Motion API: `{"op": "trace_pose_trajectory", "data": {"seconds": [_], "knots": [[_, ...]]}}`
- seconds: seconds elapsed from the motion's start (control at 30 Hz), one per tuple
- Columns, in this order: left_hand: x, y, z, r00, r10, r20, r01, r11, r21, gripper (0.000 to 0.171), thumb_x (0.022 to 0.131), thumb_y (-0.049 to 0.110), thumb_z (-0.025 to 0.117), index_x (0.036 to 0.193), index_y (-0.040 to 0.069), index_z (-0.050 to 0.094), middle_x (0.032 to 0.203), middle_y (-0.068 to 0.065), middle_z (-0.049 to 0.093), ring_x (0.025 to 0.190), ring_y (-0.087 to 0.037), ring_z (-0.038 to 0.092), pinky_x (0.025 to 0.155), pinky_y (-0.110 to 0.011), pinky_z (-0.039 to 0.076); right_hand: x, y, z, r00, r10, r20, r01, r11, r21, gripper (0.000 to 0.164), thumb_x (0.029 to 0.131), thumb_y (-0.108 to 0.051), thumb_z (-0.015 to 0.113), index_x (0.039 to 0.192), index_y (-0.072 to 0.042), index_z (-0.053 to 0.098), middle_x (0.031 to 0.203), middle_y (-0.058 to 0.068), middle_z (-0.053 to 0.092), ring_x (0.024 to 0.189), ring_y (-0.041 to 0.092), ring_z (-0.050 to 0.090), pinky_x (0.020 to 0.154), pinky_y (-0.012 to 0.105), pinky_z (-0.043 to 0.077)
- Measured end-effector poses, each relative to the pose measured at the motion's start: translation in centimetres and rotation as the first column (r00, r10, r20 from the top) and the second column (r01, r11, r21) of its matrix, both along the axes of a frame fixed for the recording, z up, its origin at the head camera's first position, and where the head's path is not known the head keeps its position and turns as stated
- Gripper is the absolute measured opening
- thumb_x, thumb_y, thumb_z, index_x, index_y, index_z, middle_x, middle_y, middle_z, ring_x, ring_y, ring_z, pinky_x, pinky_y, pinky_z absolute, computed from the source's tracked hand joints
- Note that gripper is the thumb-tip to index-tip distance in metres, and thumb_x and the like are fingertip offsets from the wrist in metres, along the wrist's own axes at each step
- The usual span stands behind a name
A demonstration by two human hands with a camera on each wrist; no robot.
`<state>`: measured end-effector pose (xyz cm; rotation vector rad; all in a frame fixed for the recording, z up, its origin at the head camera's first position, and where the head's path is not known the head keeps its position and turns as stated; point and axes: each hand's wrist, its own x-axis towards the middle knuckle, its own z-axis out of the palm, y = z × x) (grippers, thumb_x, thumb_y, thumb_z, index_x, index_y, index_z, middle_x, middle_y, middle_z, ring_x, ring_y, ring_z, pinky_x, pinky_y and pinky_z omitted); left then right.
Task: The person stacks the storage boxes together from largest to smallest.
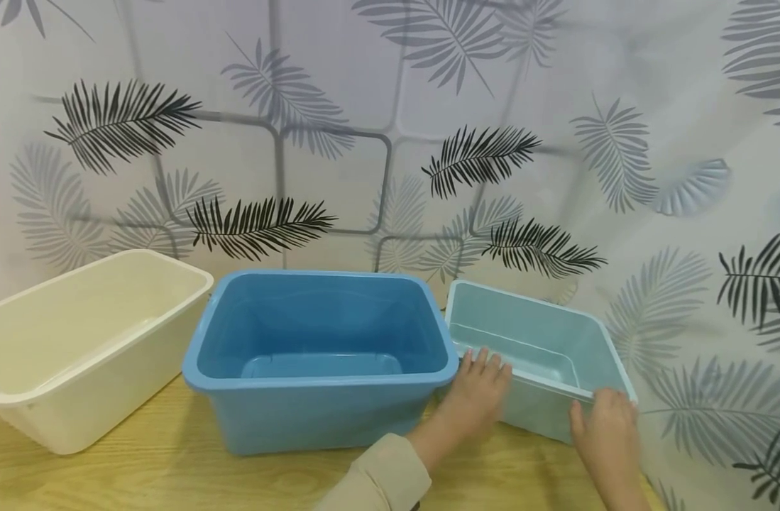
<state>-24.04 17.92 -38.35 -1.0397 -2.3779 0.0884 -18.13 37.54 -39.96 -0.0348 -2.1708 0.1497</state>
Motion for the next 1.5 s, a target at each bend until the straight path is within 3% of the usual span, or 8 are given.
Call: {"op": "trace_pose_trajectory", "data": {"seconds": [0.17, 0.37, 0.53, 0.63, 0.87, 1.03, 1.3, 1.5], "knots": [[-0.3, -0.1, -0.2, 0.994, 0.098, -0.051, -0.099, 0.995, -0.020, 0.049, 0.089, 0.033, 0.055, 0.132, 0.011, 0.047, 0.132, -0.007, 0.051, 0.127, -0.025, 0.046, 0.102, -0.037, 0.039, -0.2, 0.6, -0.2, 1.000, 0.015, 0.004, -0.015, 1.000, -0.014, 0.029, 0.068, 0.001, 0.066, 0.084, 0.019, 0.048, 0.080, 0.036, 0.050, 0.079, 0.053, 0.048, 0.085, 0.065, 0.036], [0.1, -0.1, -0.2, 0.996, 0.088, -0.029, -0.089, 0.995, -0.036, 0.046, 0.092, 0.033, 0.052, 0.132, 0.014, 0.045, 0.124, -0.002, 0.052, 0.120, -0.019, 0.048, 0.102, -0.036, 0.039, -0.1, 1.3, 0.0, 0.998, 0.015, 0.062, -0.011, 0.998, -0.056, 0.029, 0.069, 0.003, 0.066, 0.087, 0.019, 0.049, 0.083, 0.036, 0.050, 0.079, 0.053, 0.048, 0.088, 0.065, 0.036], [0.0, -0.1, -0.7, 0.975, 0.052, -0.218, -0.044, 0.998, 0.041, 0.033, 0.091, 0.027, 0.055, 0.122, 0.018, 0.055, 0.103, 0.006, 0.059, 0.094, -0.010, 0.055, 0.082, -0.026, 0.044, 0.0, 2.1, 0.3, 0.994, 0.028, 0.107, -0.022, 0.998, -0.055, 0.027, 0.068, 0.003, 0.067, 0.086, 0.017, 0.052, 0.080, 0.034, 0.053, 0.074, 0.049, 0.051, 0.077, 0.061, 0.042], [-0.7, 0.2, -1.6, 0.943, 0.036, -0.332, -0.004, 0.995, 0.098, 0.026, 0.089, 0.019, 0.058, 0.114, 0.017, 0.059, 0.094, 0.004, 0.060, 0.084, -0.011, 0.055, 0.069, -0.026, 0.041, 0.1, 2.8, 0.6, 0.991, 0.041, 0.129, -0.037, 0.999, -0.032, 0.029, 0.065, 0.001, 0.071, 0.084, 0.015, 0.054, 0.077, 0.031, 0.056, 0.070, 0.046, 0.052, 0.067, 0.058, 0.045], [-3.9, 2.2, -4.4, 0.965, 0.069, -0.255, -0.047, 0.995, 0.091, 0.019, 0.082, 0.019, 0.065, 0.096, 0.022, 0.053, 0.085, 0.008, 0.054, 0.077, -0.008, 0.049, 0.067, -0.026, 0.033, -0.6, 4.9, 1.4, 0.961, 0.172, 0.215, -0.195, 0.977, 0.092, 0.034, 0.058, 0.001, 0.079, 0.083, 0.013, 0.059, 0.076, 0.026, 0.061, 0.073, 0.042, 0.057, 0.069, 0.054, 0.047], [-2.3, 0.6, -2.2, 0.905, 0.056, -0.423, 0.027, 0.982, 0.188, 0.029, 0.067, 0.021, 0.076, 0.076, 0.022, 0.048, 0.059, 0.010, 0.048, 0.054, -0.005, 0.045, 0.055, -0.020, 0.025, -0.6, 5.5, 1.5, 0.948, 0.152, 0.280, -0.180, 0.981, 0.074, 0.022, 0.059, -0.004, 0.079, 0.072, 0.001, 0.062, 0.068, 0.014, 0.063, 0.065, 0.034, 0.060, 0.059, 0.048, 0.048], [-1.0, -0.2, -0.2, 0.979, 0.003, -0.202, 0.004, 0.999, 0.035, 0.023, 0.073, 0.019, 0.074, 0.078, 0.021, 0.052, 0.063, 0.011, 0.053, 0.056, -0.003, 0.050, 0.051, -0.019, 0.026, 0.1, 5.5, 1.3, 0.971, 0.120, 0.206, -0.141, 0.985, 0.095, 0.021, 0.057, -0.003, 0.079, 0.067, -0.002, 0.060, 0.066, 0.016, 0.063, 0.061, 0.035, 0.059, 0.054, 0.048, 0.047], [-0.7, -0.1, 0.4, 0.983, -0.037, -0.177, 0.051, 0.996, 0.078, 0.021, 0.073, 0.014, 0.073, 0.076, 0.020, 0.053, 0.063, 0.010, 0.054, 0.057, -0.003, 0.051, 0.051, -0.018, 0.030, 0.7, 5.9, 1.7, 0.977, 0.139, 0.162, -0.152, 0.986, 0.074, 0.024, 0.070, -0.021, 0.073, 0.070, 0.001, 0.063, 0.068, 0.021, 0.062, 0.062, 0.040, 0.059, 0.054, 0.050, 0.048]]}}
